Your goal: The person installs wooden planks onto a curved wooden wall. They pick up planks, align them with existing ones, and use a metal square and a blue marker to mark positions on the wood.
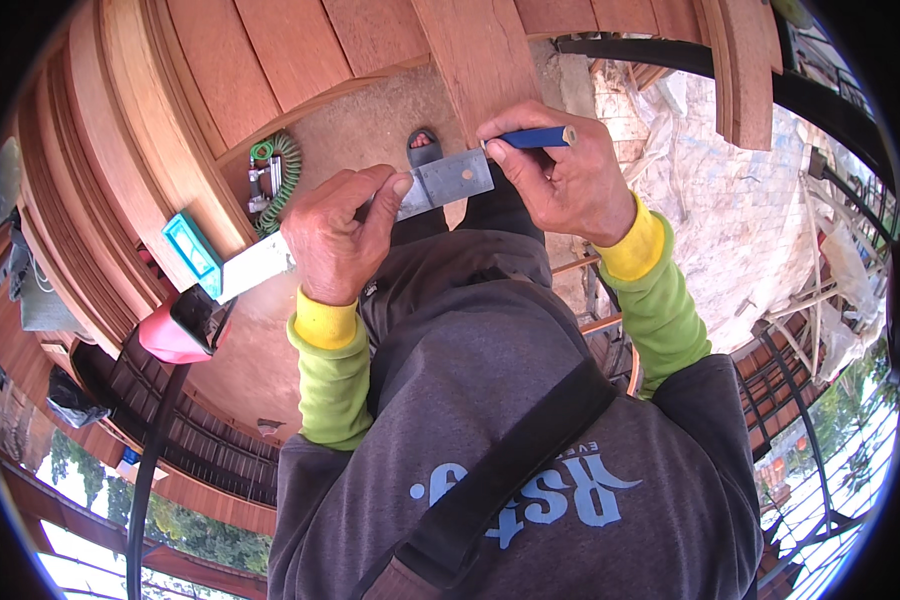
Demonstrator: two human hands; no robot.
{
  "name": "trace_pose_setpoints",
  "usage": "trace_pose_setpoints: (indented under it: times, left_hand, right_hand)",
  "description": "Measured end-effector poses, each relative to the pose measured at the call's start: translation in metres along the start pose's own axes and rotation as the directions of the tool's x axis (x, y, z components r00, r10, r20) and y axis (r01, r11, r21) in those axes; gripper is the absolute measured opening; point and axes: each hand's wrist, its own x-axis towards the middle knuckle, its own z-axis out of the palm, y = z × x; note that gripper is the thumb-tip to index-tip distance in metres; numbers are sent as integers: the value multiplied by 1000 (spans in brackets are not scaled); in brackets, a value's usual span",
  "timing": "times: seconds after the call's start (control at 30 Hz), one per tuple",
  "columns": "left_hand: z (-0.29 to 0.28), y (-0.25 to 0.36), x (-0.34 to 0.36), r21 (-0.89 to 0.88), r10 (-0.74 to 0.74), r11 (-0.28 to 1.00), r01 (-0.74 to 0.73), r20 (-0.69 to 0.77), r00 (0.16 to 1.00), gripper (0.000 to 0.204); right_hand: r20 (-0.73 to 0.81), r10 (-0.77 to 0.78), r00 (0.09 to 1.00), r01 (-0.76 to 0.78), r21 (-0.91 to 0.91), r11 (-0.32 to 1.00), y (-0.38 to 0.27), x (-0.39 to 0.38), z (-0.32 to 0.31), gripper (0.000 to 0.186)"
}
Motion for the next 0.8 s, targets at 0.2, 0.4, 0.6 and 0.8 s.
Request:
trace_pose_setpoints:
  times: [0.2, 0.4, 0.6, 0.8]
  left_hand:
    - [0, 0, 0, 27, -11, 1000, 10, 21, 1000, 10]
    - [1, 0, -1, -8, -24, 1000, 24, 7, 1000, 10]
    - [0, 0, -1, -8, -36, 999, 36, 11, 999, 11]
    - [-3, 3, 0, 16, -54, 998, 54, 36, 998, 10]
  right_hand:
    - [2, -20, 1000, 20, -23, 1000, -1, 3, -2, 6]
    - [12, -27, 1000, 27, -39, 999, 1, 3, -1, 6]
    - [50, -45, 998, 48, -49, 998, 1, 6, -4, 6]
    - [31, -71, 997, 72, -31, 997, 6, 7, -2, 7]
